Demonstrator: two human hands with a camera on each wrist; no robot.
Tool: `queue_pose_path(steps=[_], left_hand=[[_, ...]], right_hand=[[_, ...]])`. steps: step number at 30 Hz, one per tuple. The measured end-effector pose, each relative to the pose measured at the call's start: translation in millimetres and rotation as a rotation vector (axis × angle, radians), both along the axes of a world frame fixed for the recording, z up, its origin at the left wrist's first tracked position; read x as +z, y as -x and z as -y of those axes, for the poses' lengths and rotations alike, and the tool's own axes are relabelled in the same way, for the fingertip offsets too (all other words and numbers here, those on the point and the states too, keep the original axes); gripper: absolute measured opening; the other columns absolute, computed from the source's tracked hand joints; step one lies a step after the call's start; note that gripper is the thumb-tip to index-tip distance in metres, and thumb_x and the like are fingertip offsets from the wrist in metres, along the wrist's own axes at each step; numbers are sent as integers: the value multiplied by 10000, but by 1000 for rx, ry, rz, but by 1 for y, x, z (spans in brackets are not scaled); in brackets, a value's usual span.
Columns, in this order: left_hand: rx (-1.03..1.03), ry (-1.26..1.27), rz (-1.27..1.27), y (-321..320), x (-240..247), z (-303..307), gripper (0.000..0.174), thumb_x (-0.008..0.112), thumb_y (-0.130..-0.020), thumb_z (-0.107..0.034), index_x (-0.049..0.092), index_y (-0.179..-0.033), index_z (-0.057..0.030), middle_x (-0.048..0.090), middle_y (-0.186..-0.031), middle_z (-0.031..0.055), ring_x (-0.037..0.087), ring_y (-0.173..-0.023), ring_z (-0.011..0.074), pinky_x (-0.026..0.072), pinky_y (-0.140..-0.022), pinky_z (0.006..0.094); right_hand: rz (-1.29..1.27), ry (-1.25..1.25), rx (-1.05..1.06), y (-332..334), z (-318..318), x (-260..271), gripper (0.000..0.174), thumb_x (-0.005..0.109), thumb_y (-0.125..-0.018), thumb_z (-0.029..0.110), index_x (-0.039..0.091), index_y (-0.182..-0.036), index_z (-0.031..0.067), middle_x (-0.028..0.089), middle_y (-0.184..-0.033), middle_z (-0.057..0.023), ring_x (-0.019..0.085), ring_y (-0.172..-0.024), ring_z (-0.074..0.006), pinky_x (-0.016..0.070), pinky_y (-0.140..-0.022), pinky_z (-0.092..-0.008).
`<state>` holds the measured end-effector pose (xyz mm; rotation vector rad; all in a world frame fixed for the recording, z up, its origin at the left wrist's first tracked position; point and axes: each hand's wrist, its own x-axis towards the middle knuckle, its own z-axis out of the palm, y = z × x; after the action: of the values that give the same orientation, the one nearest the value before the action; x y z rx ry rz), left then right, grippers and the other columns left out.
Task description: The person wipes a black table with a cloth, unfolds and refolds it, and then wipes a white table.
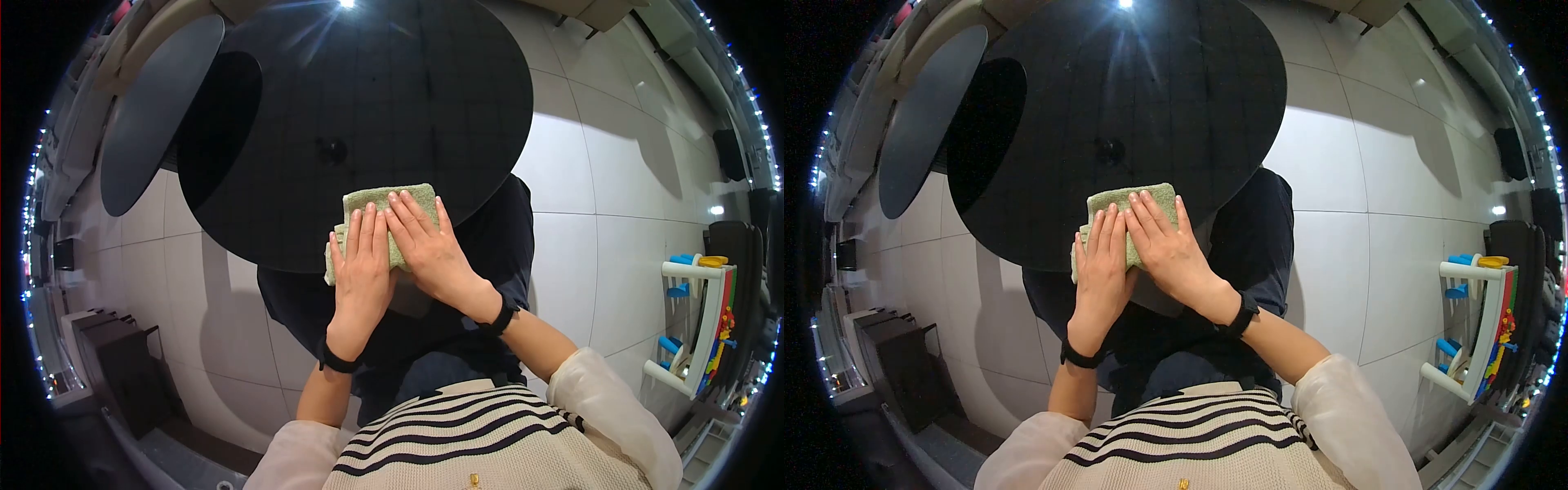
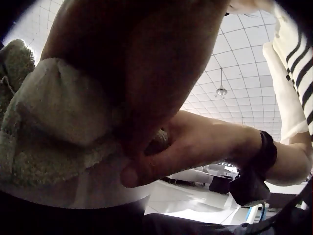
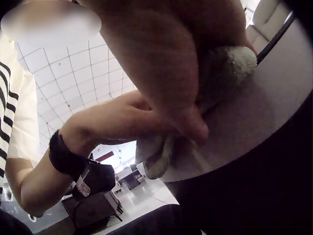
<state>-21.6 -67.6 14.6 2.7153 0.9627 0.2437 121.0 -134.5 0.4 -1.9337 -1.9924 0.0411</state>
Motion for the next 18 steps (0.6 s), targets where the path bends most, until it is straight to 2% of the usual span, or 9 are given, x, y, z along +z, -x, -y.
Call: queue_pose_path(steps=[10,13,18], left_hand=[[8,-12,25,1,-1,3,903,805,-691,-44,373,-1484,-43,376,-1551,147,320,-1465,319,263,-1161,592],[14,-20,32,1,-5,2,906,807,-682,-40,378,-1481,-48,384,-1547,139,327,-1461,312,259,-1165,589],[17,-34,41,1,-6,2,913,814,-669,-43,389,-1476,-57,392,-1541,130,335,-1455,306,250,-1171,589]], right_hand=[[-24,-100,-33,2,-1,-10,583,620,-807,87,510,-1372,-5,471,-1480,-166,376,-1441,-279,255,-1163,-598],[-61,-135,-44,3,-1,-15,687,668,-730,32,488,-1393,8,446,-1512,-139,369,-1448,-272,223,-1188,-573],[-57,-145,-46,3,-1,-15,686,660,-705,-6,505,-1374,-5,467,-1497,-142,384,-1440,-275,219,-1207,-535]])
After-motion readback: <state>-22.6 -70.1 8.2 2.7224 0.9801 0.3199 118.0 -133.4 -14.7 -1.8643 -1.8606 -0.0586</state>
